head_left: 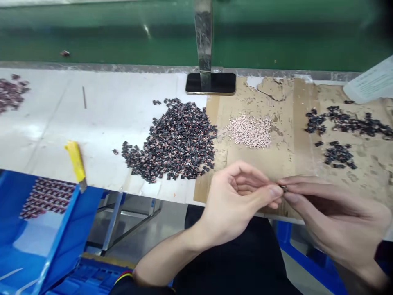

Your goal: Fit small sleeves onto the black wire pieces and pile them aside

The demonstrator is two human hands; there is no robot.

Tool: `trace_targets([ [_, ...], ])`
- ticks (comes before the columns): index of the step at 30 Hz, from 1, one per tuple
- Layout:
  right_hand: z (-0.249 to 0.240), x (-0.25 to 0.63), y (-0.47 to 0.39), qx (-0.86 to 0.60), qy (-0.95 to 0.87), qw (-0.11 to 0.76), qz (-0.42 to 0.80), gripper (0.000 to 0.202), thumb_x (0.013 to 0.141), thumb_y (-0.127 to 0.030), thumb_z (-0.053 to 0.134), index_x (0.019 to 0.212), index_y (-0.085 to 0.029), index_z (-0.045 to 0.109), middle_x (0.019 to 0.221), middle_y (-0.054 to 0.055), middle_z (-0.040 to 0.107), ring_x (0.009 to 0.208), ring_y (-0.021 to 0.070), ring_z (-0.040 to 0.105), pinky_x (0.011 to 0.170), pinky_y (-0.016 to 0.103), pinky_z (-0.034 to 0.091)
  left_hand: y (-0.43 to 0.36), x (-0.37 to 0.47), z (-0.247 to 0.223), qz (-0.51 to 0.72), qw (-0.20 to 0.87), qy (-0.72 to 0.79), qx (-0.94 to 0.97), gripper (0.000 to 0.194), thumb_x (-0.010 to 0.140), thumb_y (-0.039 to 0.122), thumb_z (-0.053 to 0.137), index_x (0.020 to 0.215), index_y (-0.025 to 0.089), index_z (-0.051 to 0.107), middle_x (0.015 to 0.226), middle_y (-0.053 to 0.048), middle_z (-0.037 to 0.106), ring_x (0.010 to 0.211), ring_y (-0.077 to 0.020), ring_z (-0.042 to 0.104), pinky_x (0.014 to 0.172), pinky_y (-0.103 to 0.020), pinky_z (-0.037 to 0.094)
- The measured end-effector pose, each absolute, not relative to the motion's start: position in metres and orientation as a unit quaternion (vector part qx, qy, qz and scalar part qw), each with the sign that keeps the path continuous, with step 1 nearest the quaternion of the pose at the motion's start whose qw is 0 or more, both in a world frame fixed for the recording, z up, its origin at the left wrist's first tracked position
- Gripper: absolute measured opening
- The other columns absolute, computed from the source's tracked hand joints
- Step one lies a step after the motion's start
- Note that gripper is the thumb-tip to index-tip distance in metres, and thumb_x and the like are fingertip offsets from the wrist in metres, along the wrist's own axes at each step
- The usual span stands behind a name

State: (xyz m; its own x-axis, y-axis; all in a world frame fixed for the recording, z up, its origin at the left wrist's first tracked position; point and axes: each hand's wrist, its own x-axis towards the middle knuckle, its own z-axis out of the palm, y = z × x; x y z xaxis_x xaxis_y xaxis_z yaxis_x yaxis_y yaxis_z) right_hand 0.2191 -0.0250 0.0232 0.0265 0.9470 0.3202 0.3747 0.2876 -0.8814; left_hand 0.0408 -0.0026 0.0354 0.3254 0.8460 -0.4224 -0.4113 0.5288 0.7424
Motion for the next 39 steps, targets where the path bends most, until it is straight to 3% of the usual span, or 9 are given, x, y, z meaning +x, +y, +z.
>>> trace_targets([
  [4,0.002,0.248,-0.015,-0.597,-0.570,0.496,0.269,0.022,0.078,-0.012,0.086,0.091,-0.030,0.085,0.088,0.004,0.084,0.076,0.0229,0.081,0.073,0.030,0.069,0.014,0.023,0.013,0.412,0.563,0.488,0.525,0.037,0.088,0.036,0.085,0.121,0.023,0.074,0.101,-0.006,0.080,0.085,-0.0205,0.078,0.085,-0.038,0.066],
  [7,-0.021,0.293,-0.004,-0.697,-0.559,0.433,0.120,0.018,0.073,-0.017,0.088,0.088,-0.028,0.085,0.080,0.007,0.081,0.068,0.0251,0.076,0.066,0.038,0.062,0.033,-0.007,-0.010,0.380,0.197,0.585,0.689,0.029,0.093,0.028,0.076,0.121,0.021,0.077,0.120,-0.013,0.073,0.113,-0.0298,0.069,0.105,-0.051,0.055],
  [9,-0.032,0.325,0.002,-0.733,-0.576,0.362,0.033,0.016,0.072,-0.022,0.088,0.085,-0.030,0.084,0.070,0.005,0.077,0.059,0.0241,0.071,0.056,0.040,0.054,0.043,-0.025,-0.022,0.301,0.125,0.598,0.733,0.026,0.095,0.026,0.071,0.118,0.018,0.078,0.114,-0.014,0.073,0.107,-0.0301,0.068,0.098,-0.049,0.056],
  [13,-0.033,0.359,0.009,-0.731,-0.603,0.317,-0.001,0.019,0.066,-0.018,0.087,0.075,-0.032,0.080,0.053,0.000,0.064,0.043,0.0162,0.056,0.041,0.034,0.038,0.050,-0.041,-0.032,0.296,0.140,0.569,0.755,0.021,0.099,0.019,0.062,0.105,0.020,0.082,0.102,-0.011,0.076,0.095,-0.0254,0.068,0.089,-0.041,0.056],
  [18,-0.017,0.310,0.033,-0.600,-0.712,0.362,-0.048,0.010,0.082,-0.024,0.081,0.091,-0.028,0.080,0.073,0.005,0.074,0.057,0.0188,0.064,0.058,0.034,0.052,0.048,-0.040,-0.026,0.351,0.158,0.552,0.739,0.015,0.099,0.017,0.067,0.099,0.022,0.081,0.100,-0.006,0.079,0.092,-0.0215,0.071,0.087,-0.037,0.058],
  [22,-0.014,0.252,0.069,-0.558,-0.776,0.292,0.000,0.016,0.094,-0.029,0.071,0.106,-0.022,0.080,0.111,0.009,0.080,0.097,0.0282,0.075,0.086,0.043,0.060,0.040,-0.039,-0.012,0.402,0.172,0.572,0.694,0.026,0.103,0.018,0.061,0.123,0.021,0.077,0.106,-0.007,0.074,0.092,-0.0180,0.071,0.085,-0.033,0.060],
  [27,-0.018,0.223,0.088,-0.533,-0.819,0.213,0.019,0.021,0.098,-0.018,0.061,0.100,-0.018,0.081,0.105,0.010,0.081,0.089,0.0260,0.075,0.076,0.041,0.059,0.027,-0.036,0.007,0.445,0.353,0.559,0.604,0.025,0.104,0.022,0.058,0.117,0.018,0.079,0.109,-0.007,0.067,0.083,-0.0126,0.074,0.079,-0.026,0.062],
  [34,-0.014,0.222,0.091,-0.536,-0.805,0.255,0.027,0.018,0.095,-0.015,0.065,0.097,-0.022,0.082,0.096,0.005,0.083,0.083,0.0240,0.077,0.073,0.039,0.060,0.023,-0.026,0.019,0.495,0.400,0.583,0.505,0.003,0.089,0.018,0.078,0.092,0.019,0.079,0.088,-0.003,0.078,0.076,-0.0130,0.070,0.074,-0.023,0.060],
  [39,-0.008,0.230,0.082,-0.588,-0.655,0.427,0.207,0.009,0.084,-0.024,0.084,0.093,-0.026,0.083,0.090,0.002,0.084,0.080,0.0215,0.080,0.079,0.038,0.068,0.022,-0.009,0.019,0.551,0.459,0.542,0.437,0.012,0.083,0.015,0.081,0.080,0.017,0.069,0.085,-0.003,0.077,0.076,-0.0122,0.075,0.071,-0.019,0.062],
])
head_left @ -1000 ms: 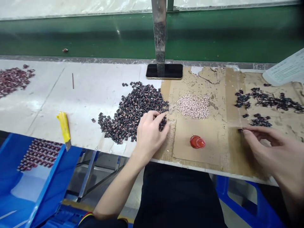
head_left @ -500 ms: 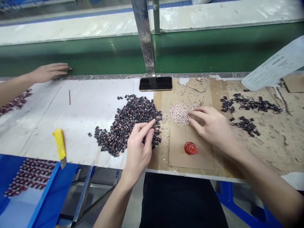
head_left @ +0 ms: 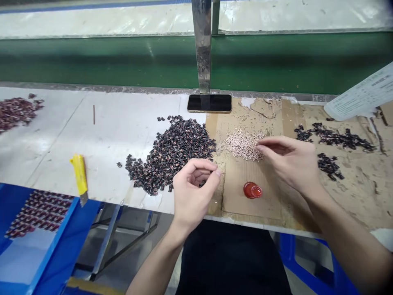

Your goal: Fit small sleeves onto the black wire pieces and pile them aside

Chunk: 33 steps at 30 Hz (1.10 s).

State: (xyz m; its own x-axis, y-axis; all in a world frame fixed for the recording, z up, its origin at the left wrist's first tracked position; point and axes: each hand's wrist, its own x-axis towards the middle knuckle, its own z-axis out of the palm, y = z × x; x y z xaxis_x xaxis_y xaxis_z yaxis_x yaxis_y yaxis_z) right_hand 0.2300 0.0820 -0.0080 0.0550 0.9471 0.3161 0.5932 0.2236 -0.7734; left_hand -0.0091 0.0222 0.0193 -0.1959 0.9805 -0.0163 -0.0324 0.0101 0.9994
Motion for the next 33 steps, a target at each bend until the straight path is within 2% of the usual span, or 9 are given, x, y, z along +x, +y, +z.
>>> trace_targets([
  [2,-0.004,0.233,0.072,-0.579,-0.565,0.481,0.337,0.017,0.078,-0.029,0.091,0.093,-0.026,0.083,0.086,0.001,0.084,0.076,0.0190,0.080,0.075,0.033,0.069,0.021,0.001,0.021,0.557,0.458,0.528,0.448,0.009,0.087,0.015,0.079,0.093,0.018,0.072,0.092,-0.003,0.078,0.078,-0.0114,0.076,0.074,-0.019,0.063],
  [3,-0.002,0.233,0.066,-0.564,-0.522,0.498,0.401,0.020,0.076,-0.031,0.093,0.093,-0.026,0.082,0.085,0.001,0.083,0.074,0.0173,0.080,0.072,0.029,0.068,0.020,0.006,0.022,0.557,0.453,0.519,0.464,0.014,0.090,0.015,0.078,0.103,0.019,0.075,0.101,-0.004,0.078,0.082,-0.0113,0.077,0.076,-0.019,0.064],
  [6,0.008,0.229,0.047,-0.509,-0.424,0.521,0.538,0.023,0.076,-0.033,0.094,0.093,-0.028,0.081,0.081,-0.003,0.082,0.070,0.0112,0.078,0.068,0.019,0.065,0.017,0.022,0.026,0.542,0.419,0.487,0.542,0.024,0.095,0.013,0.073,0.117,0.022,0.078,0.125,-0.007,0.076,0.103,-0.0148,0.077,0.085,-0.022,0.065],
  [8,0.015,0.225,0.037,-0.485,-0.398,0.518,0.581,0.021,0.077,-0.031,0.094,0.092,-0.028,0.080,0.079,-0.004,0.080,0.068,0.0086,0.076,0.067,0.015,0.064,0.015,0.030,0.028,0.530,0.399,0.465,0.587,0.018,0.096,0.013,0.072,0.110,0.022,0.080,0.118,-0.006,0.079,0.104,-0.0165,0.077,0.085,-0.024,0.066],
  [10,0.019,0.221,0.030,-0.471,-0.394,0.510,0.602,0.020,0.078,-0.032,0.093,0.093,-0.029,0.079,0.077,-0.006,0.079,0.065,0.0077,0.075,0.066,0.014,0.064,0.014,0.036,0.029,0.520,0.393,0.448,0.612,0.015,0.097,0.013,0.071,0.107,0.022,0.079,0.105,-0.004,0.082,0.091,-0.0156,0.078,0.081,-0.026,0.067],
  [12,0.020,0.219,0.026,-0.466,-0.395,0.510,0.606,0.020,0.080,-0.032,0.092,0.093,-0.029,0.078,0.079,-0.006,0.080,0.064,0.0079,0.075,0.065,0.014,0.064,0.012,0.040,0.029,0.511,0.377,0.440,0.636,0.012,0.098,0.015,0.071,0.106,0.021,0.077,0.101,-0.003,0.083,0.082,-0.0148,0.078,0.077,-0.028,0.067],
  [21,0.018,0.202,0.008,-0.497,-0.378,0.573,0.531,0.019,0.077,-0.028,0.095,0.089,-0.030,0.081,0.085,-0.005,0.084,0.077,0.0092,0.081,0.076,0.012,0.065,0.014,0.040,0.018,0.485,0.165,0.419,0.749,0.009,0.103,0.012,0.062,0.104,0.014,0.072,0.088,-0.003,0.080,0.072,-0.0122,0.073,0.069,-0.022,0.059],
  [30,0.019,0.204,-0.003,-0.515,-0.508,0.527,0.446,0.016,0.091,-0.018,0.081,0.099,-0.031,0.084,0.094,-0.003,0.084,0.076,0.0113,0.080,0.074,0.017,0.068,0.011,0.031,0.021,0.401,0.150,0.420,0.800,0.017,0.108,0.015,0.054,0.106,0.013,0.070,0.085,-0.003,0.073,0.067,-0.0133,0.068,0.065,-0.025,0.056],
  [33,0.024,0.205,-0.006,-0.519,-0.585,0.501,0.371,0.022,0.092,-0.009,0.076,0.098,-0.029,0.082,0.092,-0.003,0.082,0.079,0.0102,0.079,0.075,0.016,0.067,0.008,0.028,0.024,0.374,0.138,0.423,0.814,0.017,0.107,0.014,0.055,0.102,0.013,0.071,0.083,-0.002,0.072,0.066,-0.0142,0.068,0.062,-0.027,0.054],
])
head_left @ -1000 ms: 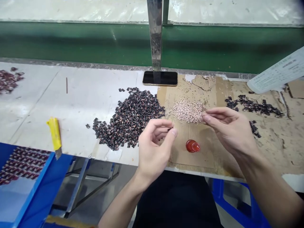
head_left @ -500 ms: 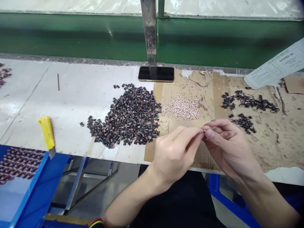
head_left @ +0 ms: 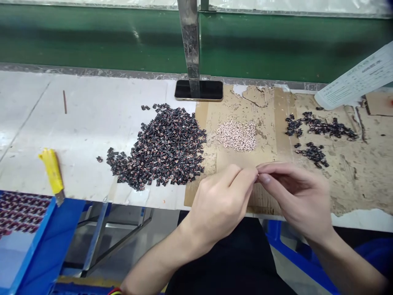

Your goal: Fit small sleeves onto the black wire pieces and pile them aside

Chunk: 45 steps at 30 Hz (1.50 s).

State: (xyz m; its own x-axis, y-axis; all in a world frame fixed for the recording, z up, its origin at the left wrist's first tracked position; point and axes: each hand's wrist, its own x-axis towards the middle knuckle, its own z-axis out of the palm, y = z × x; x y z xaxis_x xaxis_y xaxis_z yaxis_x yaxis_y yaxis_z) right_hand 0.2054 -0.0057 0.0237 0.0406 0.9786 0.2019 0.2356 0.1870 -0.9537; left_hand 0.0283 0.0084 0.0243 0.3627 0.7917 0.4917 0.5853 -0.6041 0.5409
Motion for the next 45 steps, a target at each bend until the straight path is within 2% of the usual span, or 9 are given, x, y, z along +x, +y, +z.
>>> trace_targets([
  [5,0.019,0.205,-0.018,-0.518,-0.646,0.477,0.294,0.031,0.091,-0.001,0.070,0.107,-0.026,0.076,0.101,0.000,0.078,0.093,0.0118,0.076,0.084,0.019,0.065,0.000,0.031,0.020,0.370,0.156,0.419,0.814,0.012,0.103,0.011,0.061,0.099,0.012,0.072,0.083,-0.003,0.076,0.068,-0.0150,0.072,0.065,-0.027,0.056],
  [11,0.010,0.215,-0.027,-0.552,-0.632,0.445,0.312,0.018,0.096,-0.008,0.066,0.102,-0.024,0.072,0.101,0.004,0.077,0.094,0.0179,0.076,0.084,0.031,0.065,-0.008,0.026,0.009,0.412,0.246,0.443,0.757,0.008,0.100,0.010,0.069,0.100,0.013,0.076,0.095,-0.003,0.083,0.080,-0.0128,0.078,0.081,-0.022,0.060],
  [15,0.005,0.229,-0.028,-0.562,-0.723,0.365,0.169,0.018,0.091,-0.010,0.071,0.102,-0.024,0.070,0.109,0.007,0.077,0.103,0.0252,0.075,0.094,0.044,0.060,-0.008,0.013,0.008,0.443,0.330,0.511,0.659,0.008,0.093,0.011,0.078,0.100,0.016,0.078,0.098,0.003,0.085,0.080,-0.0072,0.078,0.080,-0.013,0.060],
  [19,0.003,0.231,-0.028,-0.535,-0.796,0.278,0.055,0.025,0.088,-0.006,0.074,0.104,-0.023,0.066,0.114,0.008,0.078,0.107,0.0270,0.075,0.095,0.044,0.059,-0.008,0.004,0.008,0.432,0.371,0.538,0.621,0.016,0.095,0.010,0.074,0.108,0.019,0.078,0.102,0.003,0.084,0.084,-0.0079,0.079,0.083,-0.013,0.063],
  [24,0.000,0.224,-0.026,-0.512,-0.817,0.264,0.027,0.028,0.089,-0.004,0.072,0.108,-0.023,0.064,0.115,0.010,0.077,0.110,0.0279,0.072,0.097,0.047,0.060,-0.009,0.002,0.006,0.433,0.385,0.540,0.611,0.023,0.098,0.009,0.067,0.116,0.020,0.077,0.105,0.000,0.080,0.087,-0.0093,0.079,0.087,-0.016,0.065],
  [30,-0.004,0.225,-0.025,-0.499,-0.827,0.258,0.023,0.027,0.089,-0.004,0.073,0.107,-0.022,0.065,0.116,0.010,0.077,0.112,0.0283,0.071,0.100,0.048,0.059,-0.008,0.002,0.007,0.443,0.369,0.549,0.605,0.022,0.098,0.007,0.066,0.112,0.020,0.078,0.110,-0.001,0.075,0.086,-0.0097,0.078,0.083,-0.017,0.067],
  [35,0.006,0.219,-0.029,-0.558,-0.727,0.354,0.185,0.020,0.092,-0.009,0.071,0.102,-0.026,0.069,0.113,0.007,0.077,0.113,0.0266,0.072,0.102,0.049,0.059,-0.007,0.011,0.011,0.470,0.483,0.521,0.523,0.018,0.092,0.005,0.074,0.104,0.018,0.078,0.096,0.000,0.081,0.080,-0.0100,0.078,0.076,-0.016,0.067],
  [40,0.021,0.208,-0.033,-0.566,-0.533,0.454,0.436,0.010,0.100,-0.017,0.067,0.101,-0.026,0.072,0.109,0.004,0.079,0.105,0.0189,0.077,0.090,0.034,0.069,-0.005,0.023,0.012,0.428,0.664,0.464,0.400,0.013,0.088,0.007,0.077,0.094,0.018,0.081,0.080,0.000,0.083,0.069,-0.0139,0.079,0.065,-0.020,0.068],
  [45,0.026,0.202,-0.031,-0.549,-0.521,0.467,0.458,0.015,0.100,-0.012,0.067,0.100,-0.026,0.074,0.106,0.001,0.080,0.107,0.0140,0.077,0.091,0.024,0.067,-0.004,0.027,0.012,0.425,0.697,0.440,0.375,0.018,0.087,0.005,0.077,0.093,0.020,0.085,0.078,0.000,0.083,0.069,-0.0133,0.079,0.067,-0.020,0.069],
])
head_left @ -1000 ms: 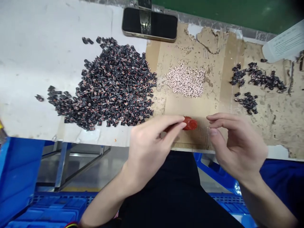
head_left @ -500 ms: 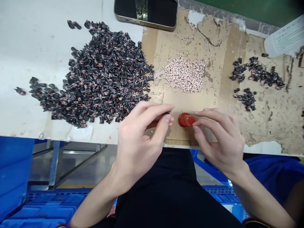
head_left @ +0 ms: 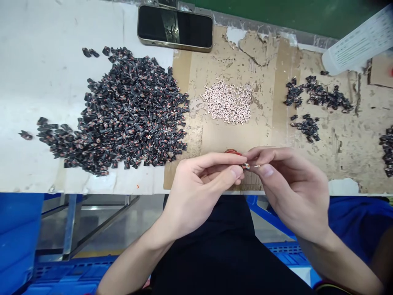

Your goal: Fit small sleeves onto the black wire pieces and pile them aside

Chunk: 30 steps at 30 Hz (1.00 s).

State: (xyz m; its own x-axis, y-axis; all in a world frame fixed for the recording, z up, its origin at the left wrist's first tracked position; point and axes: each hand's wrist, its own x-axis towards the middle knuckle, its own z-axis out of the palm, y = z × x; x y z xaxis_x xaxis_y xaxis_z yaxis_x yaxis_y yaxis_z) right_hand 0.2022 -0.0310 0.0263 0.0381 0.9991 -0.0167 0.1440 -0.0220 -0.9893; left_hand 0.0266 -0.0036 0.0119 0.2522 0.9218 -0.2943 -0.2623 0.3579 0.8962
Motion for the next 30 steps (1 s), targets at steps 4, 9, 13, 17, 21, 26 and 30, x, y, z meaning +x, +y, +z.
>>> trace_targets([
  [4,0.027,0.201,-0.030,-0.550,-0.546,0.460,0.434,0.016,0.098,-0.010,0.067,0.099,-0.025,0.074,0.104,0.001,0.080,0.104,0.0148,0.078,0.089,0.024,0.067,-0.004,0.026,0.012,0.423,0.702,0.439,0.368,0.018,0.085,0.005,0.078,0.091,0.021,0.086,0.076,0.001,0.082,0.066,-0.0129,0.078,0.066,-0.020,0.068],
  [9,0.026,0.203,-0.030,-0.542,-0.574,0.452,0.416,0.017,0.097,-0.011,0.068,0.100,-0.026,0.074,0.104,0.002,0.079,0.103,0.0177,0.079,0.085,0.027,0.069,-0.004,0.028,0.014,0.423,0.716,0.434,0.348,0.021,0.083,0.003,0.079,0.090,0.022,0.086,0.074,0.002,0.082,0.066,-0.0104,0.077,0.066,-0.015,0.067],
  [13,0.025,0.204,-0.027,-0.540,-0.598,0.449,0.386,0.017,0.095,-0.011,0.072,0.100,-0.027,0.076,0.100,0.002,0.081,0.094,0.0184,0.080,0.082,0.029,0.070,-0.004,0.030,0.018,0.419,0.719,0.440,0.339,0.019,0.083,0.003,0.079,0.089,0.020,0.086,0.073,0.001,0.081,0.064,-0.0108,0.077,0.066,-0.017,0.067],
  [17,0.022,0.202,-0.028,-0.555,-0.580,0.475,0.360,0.023,0.091,-0.010,0.076,0.103,-0.029,0.079,0.098,0.000,0.083,0.083,0.0179,0.081,0.070,0.026,0.070,-0.005,0.030,0.022,0.428,0.729,0.430,0.318,0.014,0.086,0.007,0.079,0.091,0.019,0.085,0.075,0.000,0.082,0.065,-0.0107,0.077,0.068,-0.018,0.067],
  [21,0.018,0.208,-0.030,-0.540,-0.602,0.498,0.314,0.036,0.083,-0.009,0.082,0.110,-0.033,0.080,0.099,0.001,0.084,0.082,0.0236,0.082,0.067,0.033,0.072,-0.007,0.030,0.023,0.415,0.750,0.425,0.290,0.009,0.086,0.016,0.083,0.095,0.016,0.085,0.078,-0.005,0.082,0.069,-0.0148,0.079,0.073,-0.025,0.069],
  [26,0.012,0.215,-0.030,-0.541,-0.658,0.467,0.238,0.030,0.078,-0.009,0.085,0.094,-0.035,0.084,0.090,-0.001,0.084,0.074,0.0256,0.082,0.063,0.033,0.073,-0.008,0.036,0.019,0.384,0.796,0.405,0.235,0.044,0.072,0.045,0.097,0.096,0.011,0.083,0.082,-0.009,0.081,0.073,-0.0169,0.078,0.081,-0.031,0.069],
  [30,0.005,0.219,-0.035,-0.596,-0.600,0.476,0.241,0.027,0.076,-0.012,0.088,0.090,-0.035,0.085,0.087,0.000,0.083,0.073,0.0281,0.081,0.065,0.037,0.072,-0.007,0.042,0.015,0.393,0.767,0.417,0.288,0.048,0.075,0.044,0.095,0.108,0.013,0.079,0.091,-0.009,0.082,0.074,-0.0167,0.078,0.076,-0.030,0.068],
])
